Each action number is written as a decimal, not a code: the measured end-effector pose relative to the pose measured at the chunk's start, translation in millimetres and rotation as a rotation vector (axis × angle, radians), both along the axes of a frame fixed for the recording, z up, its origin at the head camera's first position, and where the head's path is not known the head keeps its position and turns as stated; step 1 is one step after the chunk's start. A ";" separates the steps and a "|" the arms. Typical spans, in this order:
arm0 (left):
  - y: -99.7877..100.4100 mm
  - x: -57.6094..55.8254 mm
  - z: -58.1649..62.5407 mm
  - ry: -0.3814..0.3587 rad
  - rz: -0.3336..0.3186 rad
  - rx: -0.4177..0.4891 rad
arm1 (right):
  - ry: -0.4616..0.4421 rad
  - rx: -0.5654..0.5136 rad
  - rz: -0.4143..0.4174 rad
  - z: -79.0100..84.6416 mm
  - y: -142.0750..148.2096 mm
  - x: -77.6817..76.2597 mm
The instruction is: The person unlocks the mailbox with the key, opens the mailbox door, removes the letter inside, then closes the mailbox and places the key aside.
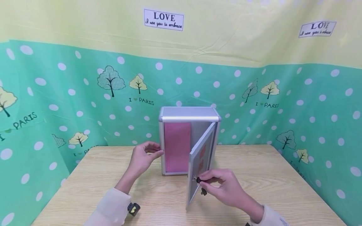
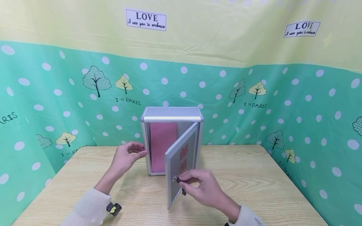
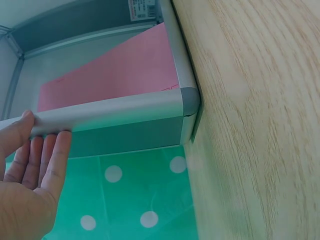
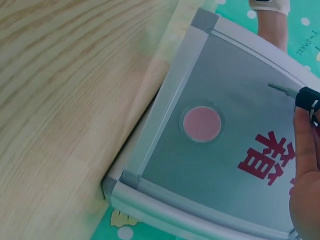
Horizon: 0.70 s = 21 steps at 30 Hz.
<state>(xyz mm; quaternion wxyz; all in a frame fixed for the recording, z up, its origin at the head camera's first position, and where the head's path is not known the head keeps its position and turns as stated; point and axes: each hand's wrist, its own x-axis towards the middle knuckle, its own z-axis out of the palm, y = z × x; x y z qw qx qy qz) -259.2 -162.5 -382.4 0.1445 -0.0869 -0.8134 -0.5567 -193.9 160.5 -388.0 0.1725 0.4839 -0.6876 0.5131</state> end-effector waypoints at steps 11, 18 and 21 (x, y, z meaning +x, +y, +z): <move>-0.2 -0.7 0.0 -0.006 0.001 -0.006 | -0.070 0.035 0.048 4.3 20.1 2.2; -0.6 -1.5 -0.5 -0.006 0.001 -0.004 | -0.095 0.049 0.100 5.6 33.3 -2.1; -0.7 -2.1 -0.9 -0.004 0.002 -0.004 | -0.111 0.061 0.111 7.2 39.3 -2.7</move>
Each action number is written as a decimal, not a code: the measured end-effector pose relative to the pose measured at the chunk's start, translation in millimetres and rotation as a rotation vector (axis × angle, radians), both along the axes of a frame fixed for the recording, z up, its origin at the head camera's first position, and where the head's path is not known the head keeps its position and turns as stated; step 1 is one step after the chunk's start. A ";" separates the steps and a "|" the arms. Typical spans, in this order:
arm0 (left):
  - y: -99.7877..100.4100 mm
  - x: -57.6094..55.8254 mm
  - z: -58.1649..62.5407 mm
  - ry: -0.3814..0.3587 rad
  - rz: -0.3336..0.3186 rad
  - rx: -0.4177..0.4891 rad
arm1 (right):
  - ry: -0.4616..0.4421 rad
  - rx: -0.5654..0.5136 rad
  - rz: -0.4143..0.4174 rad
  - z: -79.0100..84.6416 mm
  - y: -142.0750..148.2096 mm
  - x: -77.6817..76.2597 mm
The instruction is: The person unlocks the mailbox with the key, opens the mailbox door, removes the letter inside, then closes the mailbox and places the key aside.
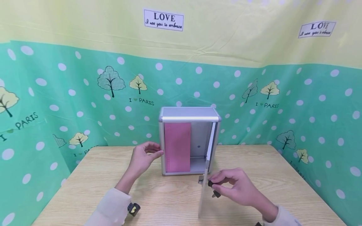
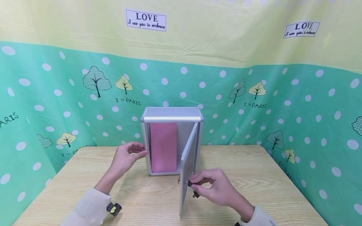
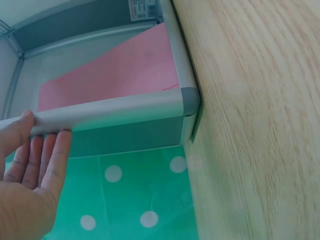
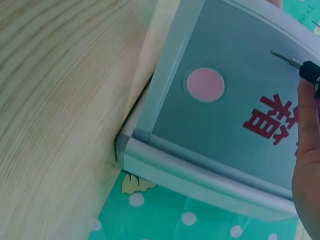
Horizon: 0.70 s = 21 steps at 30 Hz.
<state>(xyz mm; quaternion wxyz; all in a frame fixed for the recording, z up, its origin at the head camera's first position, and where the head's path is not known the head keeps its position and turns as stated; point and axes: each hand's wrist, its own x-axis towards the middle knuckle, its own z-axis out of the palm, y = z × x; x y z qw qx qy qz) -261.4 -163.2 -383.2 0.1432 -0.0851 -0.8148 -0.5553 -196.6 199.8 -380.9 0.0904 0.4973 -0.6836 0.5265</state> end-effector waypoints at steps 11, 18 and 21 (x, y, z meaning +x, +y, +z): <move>0.7 0.8 0.7 -0.011 0.000 0.009 | -0.097 0.047 0.013 2.9 22.0 -0.7; 0.5 1.4 0.9 -0.019 0.005 0.003 | -0.092 0.012 0.102 3.1 29.1 -5.9; 0.7 1.7 1.7 -0.021 0.004 0.003 | -0.107 0.001 0.130 3.7 31.4 -7.3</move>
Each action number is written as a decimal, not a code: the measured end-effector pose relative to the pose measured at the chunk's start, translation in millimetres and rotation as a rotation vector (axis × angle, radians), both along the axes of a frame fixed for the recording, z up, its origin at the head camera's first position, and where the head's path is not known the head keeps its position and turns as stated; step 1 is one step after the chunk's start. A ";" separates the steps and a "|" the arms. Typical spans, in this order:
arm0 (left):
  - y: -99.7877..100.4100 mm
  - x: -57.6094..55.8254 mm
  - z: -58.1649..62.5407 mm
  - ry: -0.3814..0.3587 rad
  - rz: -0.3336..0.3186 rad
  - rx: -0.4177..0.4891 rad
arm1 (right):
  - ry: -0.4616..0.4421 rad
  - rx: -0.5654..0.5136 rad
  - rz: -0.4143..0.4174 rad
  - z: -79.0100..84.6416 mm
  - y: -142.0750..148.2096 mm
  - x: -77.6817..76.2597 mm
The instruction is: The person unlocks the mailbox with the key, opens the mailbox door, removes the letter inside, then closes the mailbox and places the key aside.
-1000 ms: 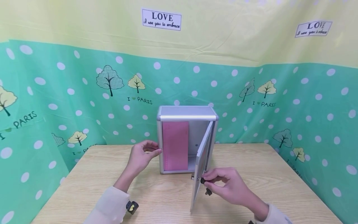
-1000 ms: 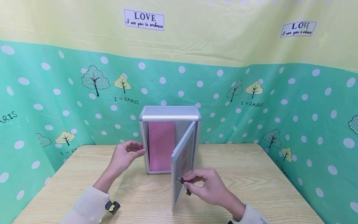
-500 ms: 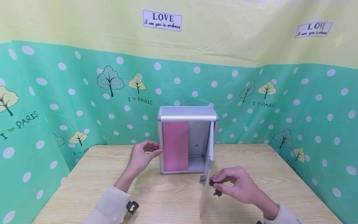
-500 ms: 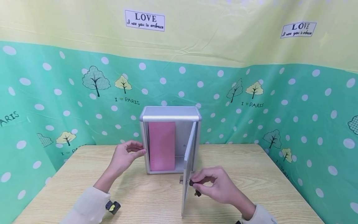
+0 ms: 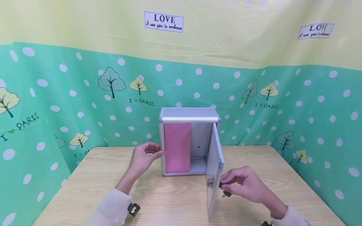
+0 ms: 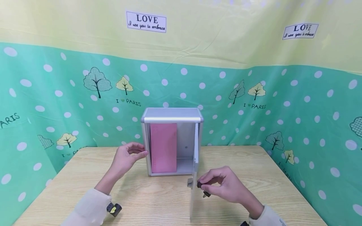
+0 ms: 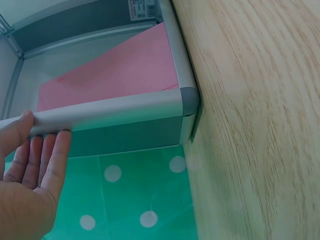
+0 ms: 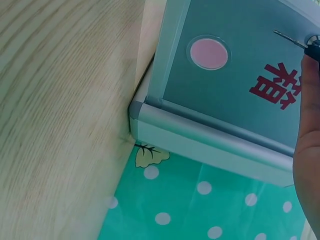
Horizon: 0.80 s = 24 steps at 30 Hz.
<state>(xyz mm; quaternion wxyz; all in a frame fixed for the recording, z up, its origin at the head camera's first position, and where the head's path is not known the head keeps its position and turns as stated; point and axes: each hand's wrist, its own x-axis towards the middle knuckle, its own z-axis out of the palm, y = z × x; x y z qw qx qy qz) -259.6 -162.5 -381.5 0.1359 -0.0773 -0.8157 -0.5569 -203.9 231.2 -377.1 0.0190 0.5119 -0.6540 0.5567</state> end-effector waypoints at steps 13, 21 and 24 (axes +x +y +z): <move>0.0 1.9 0.6 0.011 -0.009 0.011 | -0.088 0.006 0.081 -0.8 11.9 -8.6; 0.1 -0.4 -2.4 0.015 -0.008 0.005 | -0.141 0.000 0.082 -2.7 20.6 -10.3; -0.7 -0.2 -2.5 0.013 -0.005 0.004 | -0.157 -0.004 0.089 -2.1 21.8 -11.2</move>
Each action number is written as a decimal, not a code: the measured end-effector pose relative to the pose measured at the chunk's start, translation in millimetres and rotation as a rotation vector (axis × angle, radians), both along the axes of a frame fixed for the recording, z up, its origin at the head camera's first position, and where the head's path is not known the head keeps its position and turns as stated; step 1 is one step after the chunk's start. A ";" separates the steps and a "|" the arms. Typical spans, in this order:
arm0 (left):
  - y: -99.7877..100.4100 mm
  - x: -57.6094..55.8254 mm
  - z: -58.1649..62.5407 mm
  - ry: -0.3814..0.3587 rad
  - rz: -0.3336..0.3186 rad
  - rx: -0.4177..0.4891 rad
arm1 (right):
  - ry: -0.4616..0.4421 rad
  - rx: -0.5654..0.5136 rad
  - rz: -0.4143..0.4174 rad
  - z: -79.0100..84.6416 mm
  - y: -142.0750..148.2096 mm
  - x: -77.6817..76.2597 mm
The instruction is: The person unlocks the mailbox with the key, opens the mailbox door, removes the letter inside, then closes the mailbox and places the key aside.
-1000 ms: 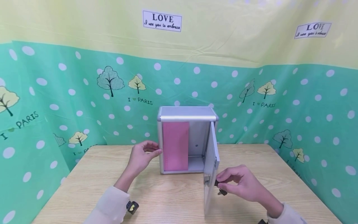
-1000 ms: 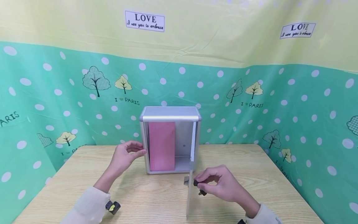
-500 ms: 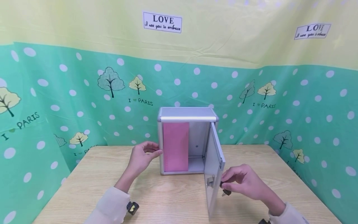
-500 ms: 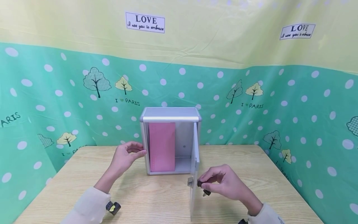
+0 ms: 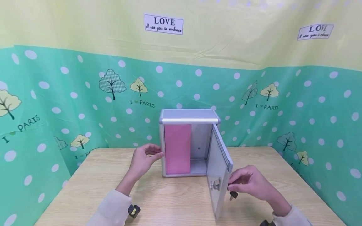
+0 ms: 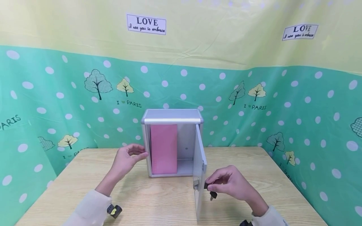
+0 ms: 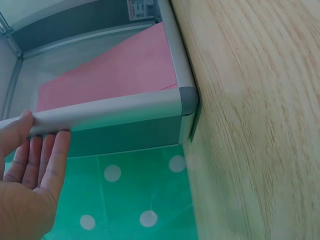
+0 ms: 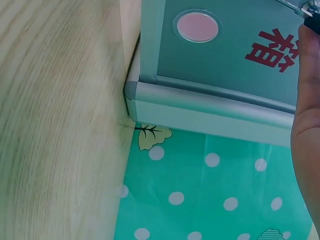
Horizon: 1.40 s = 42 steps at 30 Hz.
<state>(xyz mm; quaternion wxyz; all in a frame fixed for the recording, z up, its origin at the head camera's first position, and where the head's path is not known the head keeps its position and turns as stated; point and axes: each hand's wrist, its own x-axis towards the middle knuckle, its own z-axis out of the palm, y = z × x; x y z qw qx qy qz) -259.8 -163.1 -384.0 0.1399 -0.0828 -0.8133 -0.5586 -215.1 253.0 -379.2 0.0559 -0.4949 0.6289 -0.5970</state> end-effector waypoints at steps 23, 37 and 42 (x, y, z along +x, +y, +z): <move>51.2 11.8 -0.4 0.960 0.031 -0.517 | -0.012 0.014 0.006 0.6 5.5 -3.4; 115.2 -6.2 -14.7 0.633 0.241 -0.768 | -0.007 0.041 -0.039 -2.7 6.1 -3.8; 133.0 -16.1 -22.7 0.498 0.365 -0.829 | -0.002 0.051 -0.054 -2.7 5.9 -4.2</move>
